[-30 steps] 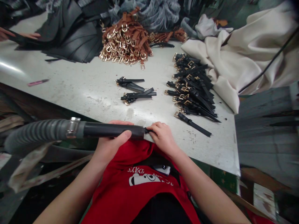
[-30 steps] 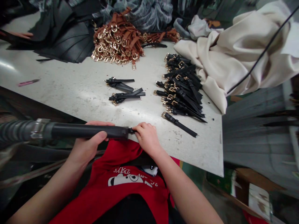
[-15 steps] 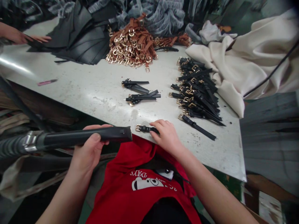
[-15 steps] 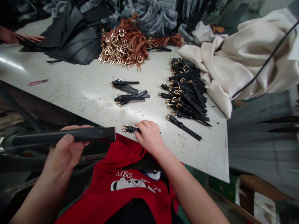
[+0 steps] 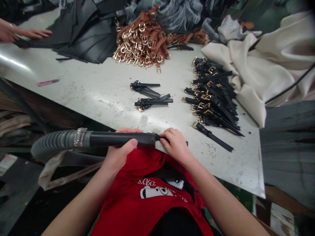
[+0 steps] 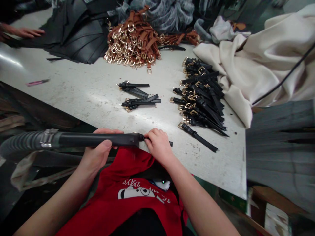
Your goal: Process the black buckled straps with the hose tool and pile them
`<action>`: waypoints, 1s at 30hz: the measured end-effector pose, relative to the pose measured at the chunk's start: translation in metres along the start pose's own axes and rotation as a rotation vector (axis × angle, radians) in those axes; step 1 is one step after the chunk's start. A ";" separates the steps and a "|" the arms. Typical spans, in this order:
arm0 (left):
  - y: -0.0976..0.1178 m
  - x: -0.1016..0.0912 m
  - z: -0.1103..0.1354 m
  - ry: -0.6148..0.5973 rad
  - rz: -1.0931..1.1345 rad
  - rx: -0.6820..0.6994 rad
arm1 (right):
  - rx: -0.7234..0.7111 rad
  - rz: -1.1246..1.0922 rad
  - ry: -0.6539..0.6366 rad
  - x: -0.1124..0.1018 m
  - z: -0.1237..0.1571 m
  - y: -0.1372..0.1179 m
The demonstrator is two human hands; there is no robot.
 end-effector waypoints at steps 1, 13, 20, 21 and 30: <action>-0.001 0.000 -0.001 -0.002 0.004 -0.013 | -0.001 -0.001 0.003 0.000 0.000 0.000; 0.004 -0.006 0.005 -0.028 -0.003 0.032 | 0.000 0.003 0.010 0.000 0.001 0.001; -0.005 -0.004 0.006 -0.052 0.018 0.010 | -0.005 0.024 0.014 0.000 0.000 0.000; -0.005 -0.001 0.005 -0.056 0.039 0.017 | -0.003 0.028 0.014 0.000 0.000 0.000; 0.002 -0.027 -0.009 0.131 0.204 -0.028 | 0.011 0.042 0.025 0.002 0.001 0.003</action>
Point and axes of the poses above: each hand's wrist, its own z-axis away from the middle knuckle, its own x-axis out of the palm, y = z × x, the point moved 6 cm from there along -z, towards the middle knuckle, and after that the axes turned 12 degrees about x, right-handed, at the moved point
